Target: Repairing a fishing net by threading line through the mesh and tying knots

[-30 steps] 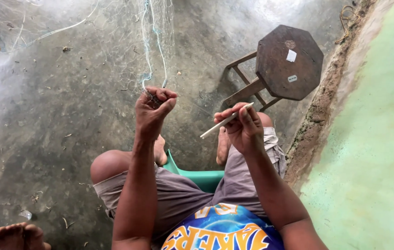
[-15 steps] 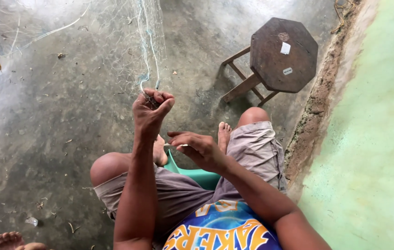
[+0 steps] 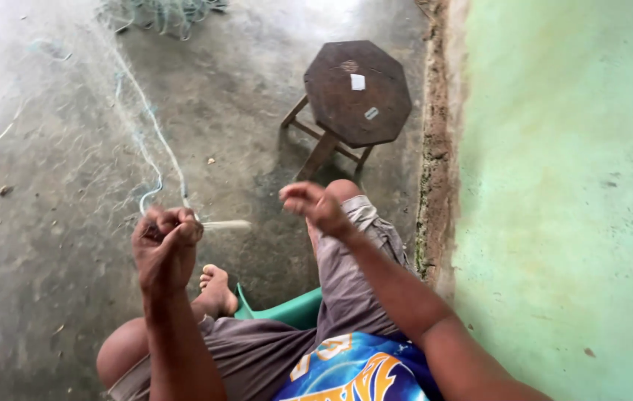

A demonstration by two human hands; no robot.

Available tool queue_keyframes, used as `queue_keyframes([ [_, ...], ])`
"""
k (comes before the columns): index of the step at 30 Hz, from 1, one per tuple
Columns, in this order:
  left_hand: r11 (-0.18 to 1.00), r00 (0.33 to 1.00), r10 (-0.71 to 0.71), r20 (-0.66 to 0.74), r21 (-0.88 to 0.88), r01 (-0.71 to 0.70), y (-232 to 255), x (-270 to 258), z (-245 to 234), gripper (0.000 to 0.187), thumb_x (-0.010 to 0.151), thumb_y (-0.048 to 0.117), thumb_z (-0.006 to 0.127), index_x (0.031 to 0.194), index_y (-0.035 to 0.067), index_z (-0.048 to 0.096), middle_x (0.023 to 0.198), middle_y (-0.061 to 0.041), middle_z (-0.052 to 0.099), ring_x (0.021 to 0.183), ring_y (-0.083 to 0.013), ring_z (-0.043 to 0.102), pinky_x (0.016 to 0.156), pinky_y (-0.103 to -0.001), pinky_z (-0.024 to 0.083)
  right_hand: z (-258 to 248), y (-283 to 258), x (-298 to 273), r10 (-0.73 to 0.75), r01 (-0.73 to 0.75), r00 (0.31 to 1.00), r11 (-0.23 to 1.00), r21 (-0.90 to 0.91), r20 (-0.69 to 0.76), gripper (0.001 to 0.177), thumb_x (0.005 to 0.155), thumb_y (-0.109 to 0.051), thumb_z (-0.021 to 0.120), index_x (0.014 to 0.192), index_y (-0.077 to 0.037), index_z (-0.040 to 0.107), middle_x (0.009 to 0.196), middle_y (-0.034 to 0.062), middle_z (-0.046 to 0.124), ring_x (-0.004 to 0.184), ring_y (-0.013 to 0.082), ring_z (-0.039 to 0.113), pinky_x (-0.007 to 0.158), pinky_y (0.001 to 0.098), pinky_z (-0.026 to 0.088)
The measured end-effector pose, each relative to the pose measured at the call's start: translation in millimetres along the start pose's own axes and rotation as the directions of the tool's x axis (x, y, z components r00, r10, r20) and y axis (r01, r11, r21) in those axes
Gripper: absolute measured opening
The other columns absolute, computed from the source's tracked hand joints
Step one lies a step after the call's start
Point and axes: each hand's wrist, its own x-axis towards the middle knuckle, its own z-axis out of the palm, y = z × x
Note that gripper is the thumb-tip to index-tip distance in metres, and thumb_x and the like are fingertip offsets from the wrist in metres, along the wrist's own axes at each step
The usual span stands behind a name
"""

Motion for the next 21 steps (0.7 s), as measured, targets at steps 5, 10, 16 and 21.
queue_keyframes([
  [5, 0.998, 1.000, 0.000, 0.021, 0.065, -0.001, -3.8, 3.5, -3.0, 0.038, 0.083, -0.020, 0.072, 0.093, 0.009, 0.049, 0.092, -0.022, 0.064, 0.074, -0.0230, 0.061, 0.068, -0.033, 0.050, -149.6, 47.6, 64.4, -0.102, -0.170, 0.925, 0.751, -0.638, -0.366, 0.008, 0.097, -0.020, 0.073, 0.102, -0.023, 0.079, 0.095, 0.0024, 0.076, 0.091, 0.0223, 0.072, 0.087, 0.0350, 0.055],
  [10, 0.996, 1.000, 0.016, 0.023, 0.085, -0.018, -3.8, 3.3, -17.0, 0.036, 0.085, -0.017, 0.071, 0.093, 0.011, 0.049, 0.092, -0.021, 0.064, 0.069, -0.0207, 0.059, 0.068, -0.034, 0.049, -223.8, 55.1, 84.2, 0.063, -0.302, 0.950, 0.433, -0.849, -0.306, 0.044, 0.101, -0.015, 0.062, 0.145, -0.020, 0.060, 0.119, 0.0101, 0.060, 0.109, 0.0347, 0.071, 0.094, 0.0482, 0.059],
  [16, 0.996, 1.000, 0.001, 0.001, 0.085, -0.001, -14.4, 6.8, -21.1, 0.037, 0.085, -0.016, 0.070, 0.093, 0.012, 0.048, 0.088, -0.021, 0.061, 0.064, -0.0232, 0.058, 0.068, -0.037, 0.049, -210.4, -3.3, 104.0, 0.430, -0.354, 0.870, 0.206, -0.912, -0.241, 0.128, 0.069, -0.079, 0.082, 0.168, -0.017, 0.029, 0.147, 0.0209, 0.049, 0.137, 0.0425, 0.051, 0.117, 0.0594, 0.040],
  [21, 0.995, 0.999, -0.031, -0.027, 0.095, 0.033, -18.9, 13.8, -7.3, 0.037, 0.085, -0.017, 0.071, 0.093, 0.011, 0.048, 0.090, -0.022, 0.063, 0.064, -0.0229, 0.058, 0.067, -0.036, 0.049, -250.8, 103.7, 83.6, -0.064, -0.016, 0.998, 0.017, -1.000, -0.017, 0.098, 0.066, -0.020, 0.095, 0.153, -0.008, 0.051, 0.118, 0.0135, 0.053, 0.103, 0.0355, 0.062, 0.089, 0.0480, 0.054],
])
